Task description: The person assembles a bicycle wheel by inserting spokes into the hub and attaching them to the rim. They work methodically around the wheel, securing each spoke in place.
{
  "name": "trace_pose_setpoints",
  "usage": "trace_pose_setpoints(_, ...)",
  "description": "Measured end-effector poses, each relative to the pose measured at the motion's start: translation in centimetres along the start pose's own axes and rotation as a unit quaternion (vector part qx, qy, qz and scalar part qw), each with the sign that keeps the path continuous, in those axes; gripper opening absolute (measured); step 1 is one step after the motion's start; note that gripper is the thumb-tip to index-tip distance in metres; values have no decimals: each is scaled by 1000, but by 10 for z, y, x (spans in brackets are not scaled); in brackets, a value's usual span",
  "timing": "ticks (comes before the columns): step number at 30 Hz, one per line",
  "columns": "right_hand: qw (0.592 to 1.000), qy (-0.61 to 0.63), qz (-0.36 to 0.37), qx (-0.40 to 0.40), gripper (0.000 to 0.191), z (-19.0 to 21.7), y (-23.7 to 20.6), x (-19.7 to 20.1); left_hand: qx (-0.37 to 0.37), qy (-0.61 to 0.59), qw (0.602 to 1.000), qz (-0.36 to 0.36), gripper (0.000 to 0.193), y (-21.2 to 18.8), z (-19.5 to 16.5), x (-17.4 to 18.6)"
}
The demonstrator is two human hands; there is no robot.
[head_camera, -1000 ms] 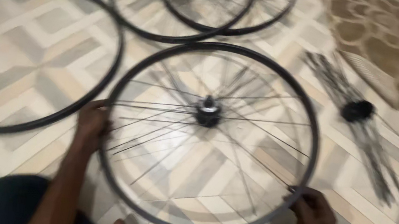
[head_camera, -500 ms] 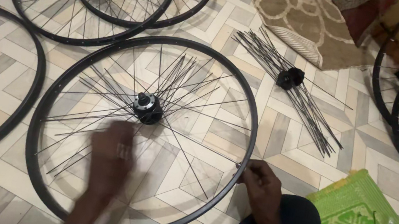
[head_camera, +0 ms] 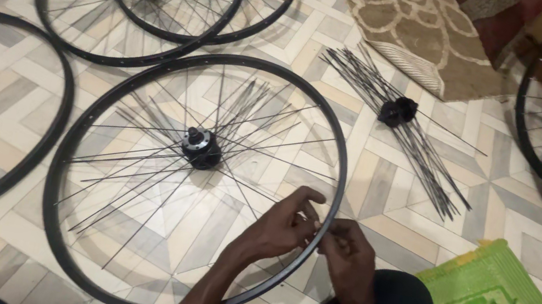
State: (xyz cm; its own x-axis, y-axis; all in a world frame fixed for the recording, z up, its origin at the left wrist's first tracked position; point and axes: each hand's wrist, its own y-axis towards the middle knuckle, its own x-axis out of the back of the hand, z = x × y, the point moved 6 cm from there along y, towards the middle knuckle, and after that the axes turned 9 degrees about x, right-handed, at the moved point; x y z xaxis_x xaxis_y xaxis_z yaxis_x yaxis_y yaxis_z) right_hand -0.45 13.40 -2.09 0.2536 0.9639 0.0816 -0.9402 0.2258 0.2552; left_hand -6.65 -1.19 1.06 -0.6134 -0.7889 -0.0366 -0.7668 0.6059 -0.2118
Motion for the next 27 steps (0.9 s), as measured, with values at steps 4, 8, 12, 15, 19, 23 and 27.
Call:
trace_pose_setpoints(4,994,-101,-13,-32,14,5,-1,5,-23,37,999,-4,43,6,1,-7)
trace_pose_setpoints(8,998,-67,-13,-14,19,13,-4,3,19,113,992,-57,40,8,3,-8)
trace_pose_setpoints(12,994,-107,-3,-38,18,11,-4,4,38,39,999,-4,56,5,6,-6)
trace_pose_setpoints(15,995,-89,-4,-50,17,6,-5,4,-80,90,992,-21,55,2,-6,-7)
trace_pose_setpoints(19,997,-73,-1,-23,15,3,-6,4,19,116,992,-39,51,4,7,-7)
trace_pose_setpoints(23,996,-84,-14,-39,14,-4,-6,8,-35,111,993,-34,54,6,-1,-10)
trace_pose_setpoints(27,996,-83,-14,-35,13,-9,-6,10,0,216,970,-108,44,6,5,-14)
